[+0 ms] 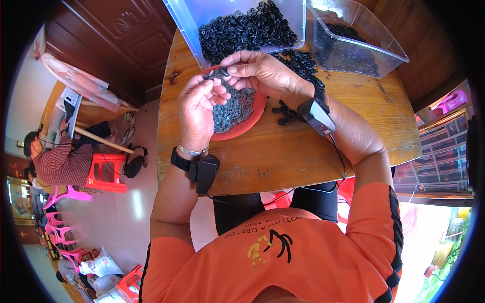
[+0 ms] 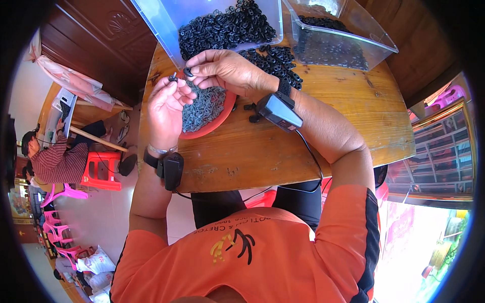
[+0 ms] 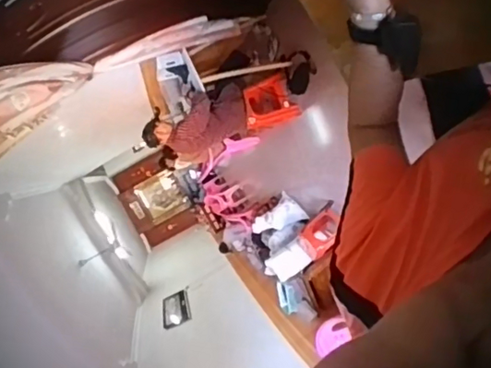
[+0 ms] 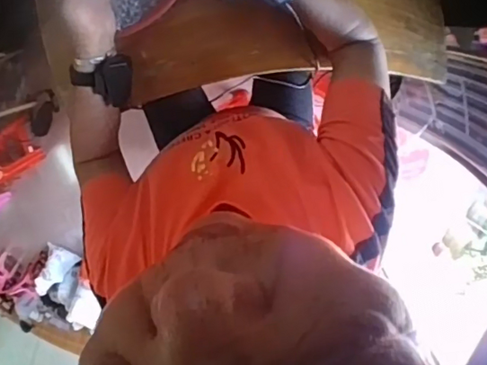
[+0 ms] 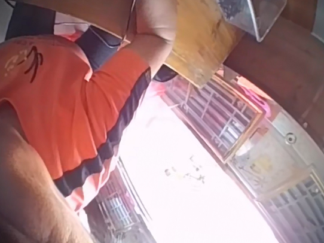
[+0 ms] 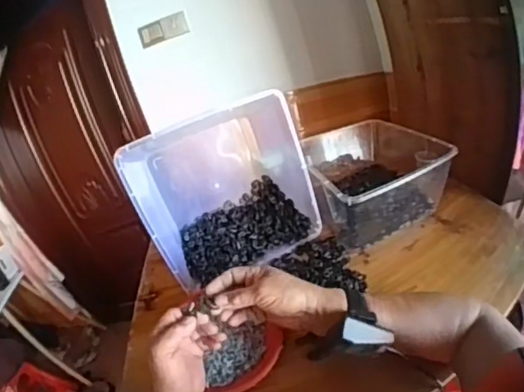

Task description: The person assembles small parts by repeatedly picking up plastic clips and inserting small metal pins into them by hand.

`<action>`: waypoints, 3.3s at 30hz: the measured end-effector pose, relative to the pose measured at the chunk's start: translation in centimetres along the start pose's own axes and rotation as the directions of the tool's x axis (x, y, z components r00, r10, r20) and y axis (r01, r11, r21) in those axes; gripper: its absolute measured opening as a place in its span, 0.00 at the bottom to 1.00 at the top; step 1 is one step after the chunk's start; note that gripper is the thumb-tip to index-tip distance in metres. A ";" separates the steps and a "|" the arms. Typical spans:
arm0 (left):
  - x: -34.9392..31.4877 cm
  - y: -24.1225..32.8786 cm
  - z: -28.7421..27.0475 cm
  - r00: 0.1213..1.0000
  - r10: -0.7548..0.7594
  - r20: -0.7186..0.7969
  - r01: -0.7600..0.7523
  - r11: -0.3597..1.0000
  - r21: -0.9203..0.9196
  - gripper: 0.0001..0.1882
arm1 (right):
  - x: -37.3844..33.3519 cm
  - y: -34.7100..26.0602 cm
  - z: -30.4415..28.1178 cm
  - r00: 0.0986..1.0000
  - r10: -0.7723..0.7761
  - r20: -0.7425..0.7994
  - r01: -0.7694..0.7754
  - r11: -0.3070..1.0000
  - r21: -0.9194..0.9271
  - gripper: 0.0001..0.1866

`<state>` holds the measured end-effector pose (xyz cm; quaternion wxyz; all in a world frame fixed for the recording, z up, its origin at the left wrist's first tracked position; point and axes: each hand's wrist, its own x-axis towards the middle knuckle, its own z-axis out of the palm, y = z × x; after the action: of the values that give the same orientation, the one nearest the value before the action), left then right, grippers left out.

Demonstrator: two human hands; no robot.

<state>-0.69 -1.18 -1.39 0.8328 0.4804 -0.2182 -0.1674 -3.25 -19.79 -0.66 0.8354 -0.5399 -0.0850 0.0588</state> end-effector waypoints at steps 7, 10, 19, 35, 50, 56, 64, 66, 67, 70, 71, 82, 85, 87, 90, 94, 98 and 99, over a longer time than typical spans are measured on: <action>-0.3 0.0 -0.1 1.000 0.009 -0.009 -0.008 0.994 0.106 0.08 | -0.2 -0.3 0.5 1.000 -0.018 0.025 0.018 1.000 0.001 0.11; -0.3 0.2 0.4 1.000 0.026 -0.006 -0.025 0.998 0.054 0.08 | -0.2 -0.5 0.6 0.995 -0.100 -0.002 0.099 0.981 -0.164 0.12; -0.2 0.2 0.2 0.997 -0.012 0.076 0.010 1.000 0.027 0.07 | -0.6 0.1 2.1 0.947 -0.293 0.128 0.310 0.741 -0.595 0.11; -0.1 0.1 0.2 0.999 0.039 0.009 -0.039 0.998 0.055 0.08 | -0.4 0.2 1.4 0.976 -0.205 -0.070 0.169 0.923 -0.345 0.07; -0.4 0.4 0.9 0.995 0.033 -0.098 -0.006 0.967 0.255 0.06 | -0.6 -1.7 1.2 0.968 -0.252 -0.010 0.215 0.846 -0.488 0.07; -0.4 0.4 0.9 0.996 0.054 -0.073 -0.032 0.960 0.279 0.07 | -0.7 -1.6 1.4 0.954 -0.300 0.019 0.270 0.830 -0.489 0.06; -0.3 0.4 0.8 0.997 0.033 -0.075 -0.013 0.966 0.258 0.07 | -0.9 -1.7 1.7 0.950 -0.313 0.021 0.278 0.808 -0.519 0.06; -0.4 0.5 1.0 0.996 0.034 -0.082 -0.012 0.965 0.261 0.07 | -0.9 -1.7 1.7 0.953 -0.302 0.021 0.270 0.816 -0.512 0.06; -0.4 0.5 1.1 0.995 0.036 -0.089 -0.011 0.964 0.265 0.07 | -0.9 -1.6 1.6 0.951 -0.310 0.024 0.276 0.806 -0.523 0.06; -0.4 0.3 1.1 0.996 0.041 -0.079 -0.017 0.959 0.282 0.07 | -0.9 -1.3 1.9 0.946 -0.322 0.039 0.294 0.799 -0.525 0.06; -0.5 0.3 1.1 0.996 0.040 -0.079 -0.017 0.959 0.282 0.07 | -1.0 -1.2 2.0 0.944 -0.327 0.049 0.304 0.800 -0.517 0.06; -0.7 0.1 1.1 0.999 0.049 -0.014 -0.041 0.925 0.377 0.07 | -1.0 -1.4 1.8 0.948 -0.304 0.091 0.302 0.778 -0.551 0.05; -0.7 0.4 1.2 0.997 0.073 -0.001 -0.065 0.897 0.436 0.08 | -0.8 -1.8 1.6 0.955 -0.281 0.099 0.284 0.759 -0.586 0.05; -0.8 0.5 1.0 0.998 0.067 0.013 -0.066 0.896 0.438 0.08 | -0.9 -2.0 1.5 0.956 -0.273 0.105 0.279 0.740 -0.612 0.06; -0.8 0.4 1.0 0.998 0.067 0.019 -0.069 0.891 0.448 0.07 | -1.0 -2.3 1.6 0.959 -0.258 0.119 0.274 0.725 -0.632 0.06; -0.7 0.4 0.6 0.997 0.075 0.029 -0.079 0.882 0.465 0.07 | -1.1 -2.5 1.8 0.960 -0.253 0.120 0.267 0.697 -0.666 0.07; -0.7 0.4 0.9 0.990 0.122 0.068 -0.140 0.862 0.487 0.07 | -0.7 -2.0 1.6 0.945 -0.303 0.128 0.318 0.743 -0.589 0.07; -0.7 0.3 0.9 0.990 0.119 0.072 -0.139 0.876 0.461 0.07 | -0.7 -1.9 1.5 0.945 -0.303 0.126 0.317 0.743 -0.589 0.07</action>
<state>-1.71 -1.36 -0.84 0.6980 0.6467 -0.3008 -0.0641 -4.23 -19.39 1.64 0.6172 -0.7545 -0.1971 -0.1047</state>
